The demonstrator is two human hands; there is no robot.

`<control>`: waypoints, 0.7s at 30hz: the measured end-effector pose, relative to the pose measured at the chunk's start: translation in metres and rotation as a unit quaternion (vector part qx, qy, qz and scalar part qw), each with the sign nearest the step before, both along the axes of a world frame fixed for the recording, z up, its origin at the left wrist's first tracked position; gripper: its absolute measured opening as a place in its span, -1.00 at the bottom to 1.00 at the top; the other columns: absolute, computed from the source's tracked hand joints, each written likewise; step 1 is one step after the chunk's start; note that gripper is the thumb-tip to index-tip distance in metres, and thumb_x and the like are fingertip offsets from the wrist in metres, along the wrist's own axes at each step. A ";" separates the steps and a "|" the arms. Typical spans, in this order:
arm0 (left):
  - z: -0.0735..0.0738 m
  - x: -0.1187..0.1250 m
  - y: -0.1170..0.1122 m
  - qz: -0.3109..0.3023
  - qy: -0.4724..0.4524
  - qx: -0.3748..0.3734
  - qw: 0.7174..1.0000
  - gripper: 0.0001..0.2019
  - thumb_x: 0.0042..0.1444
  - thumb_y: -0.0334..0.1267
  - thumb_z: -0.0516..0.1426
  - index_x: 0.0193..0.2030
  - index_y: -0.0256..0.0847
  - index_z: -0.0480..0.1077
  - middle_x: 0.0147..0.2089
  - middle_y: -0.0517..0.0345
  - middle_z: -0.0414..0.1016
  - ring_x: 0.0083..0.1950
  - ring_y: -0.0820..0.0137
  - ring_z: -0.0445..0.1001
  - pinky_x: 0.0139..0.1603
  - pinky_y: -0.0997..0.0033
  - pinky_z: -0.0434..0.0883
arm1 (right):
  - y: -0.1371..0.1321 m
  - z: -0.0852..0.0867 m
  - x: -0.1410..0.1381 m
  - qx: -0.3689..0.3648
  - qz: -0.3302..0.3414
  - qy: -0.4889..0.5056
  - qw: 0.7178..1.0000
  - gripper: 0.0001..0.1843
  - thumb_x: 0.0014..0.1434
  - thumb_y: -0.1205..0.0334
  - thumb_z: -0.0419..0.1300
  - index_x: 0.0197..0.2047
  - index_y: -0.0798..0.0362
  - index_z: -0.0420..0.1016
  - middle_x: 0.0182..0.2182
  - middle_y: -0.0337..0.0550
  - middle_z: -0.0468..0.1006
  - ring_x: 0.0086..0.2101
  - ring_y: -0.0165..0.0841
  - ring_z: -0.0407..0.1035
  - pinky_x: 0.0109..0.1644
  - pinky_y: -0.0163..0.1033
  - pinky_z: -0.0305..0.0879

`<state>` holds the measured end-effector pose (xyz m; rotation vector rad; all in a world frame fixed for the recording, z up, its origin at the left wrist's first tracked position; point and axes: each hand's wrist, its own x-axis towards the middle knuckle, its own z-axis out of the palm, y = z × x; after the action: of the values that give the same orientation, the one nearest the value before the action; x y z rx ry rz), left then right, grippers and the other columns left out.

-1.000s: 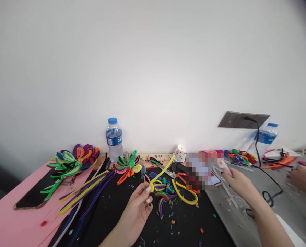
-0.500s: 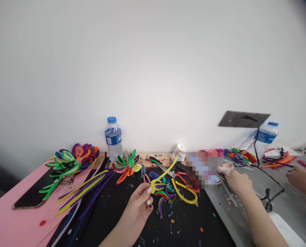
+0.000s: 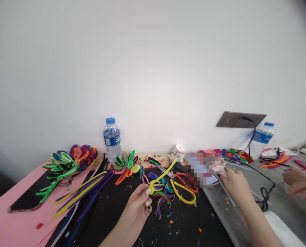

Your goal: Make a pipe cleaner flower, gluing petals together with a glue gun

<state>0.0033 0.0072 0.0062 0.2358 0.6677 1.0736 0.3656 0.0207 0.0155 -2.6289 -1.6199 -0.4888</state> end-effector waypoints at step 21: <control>-0.001 -0.001 0.001 -0.005 0.000 0.001 1.000 -0.78 -0.22 -0.41 0.31 -0.39 -0.23 0.41 -0.50 0.34 0.23 -0.60 0.70 0.18 -0.60 0.71 0.26 | -0.026 0.001 0.019 0.056 -0.026 0.071 0.996 -0.51 0.05 0.14 -0.02 0.00 0.21 0.37 -0.35 0.13 0.49 -0.20 -0.05 0.36 -0.21 -0.12 0.29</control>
<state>0.0020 0.0084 0.0057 0.2400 0.6641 1.0656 0.3847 -0.0052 0.0160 -2.5655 -1.4428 -0.3739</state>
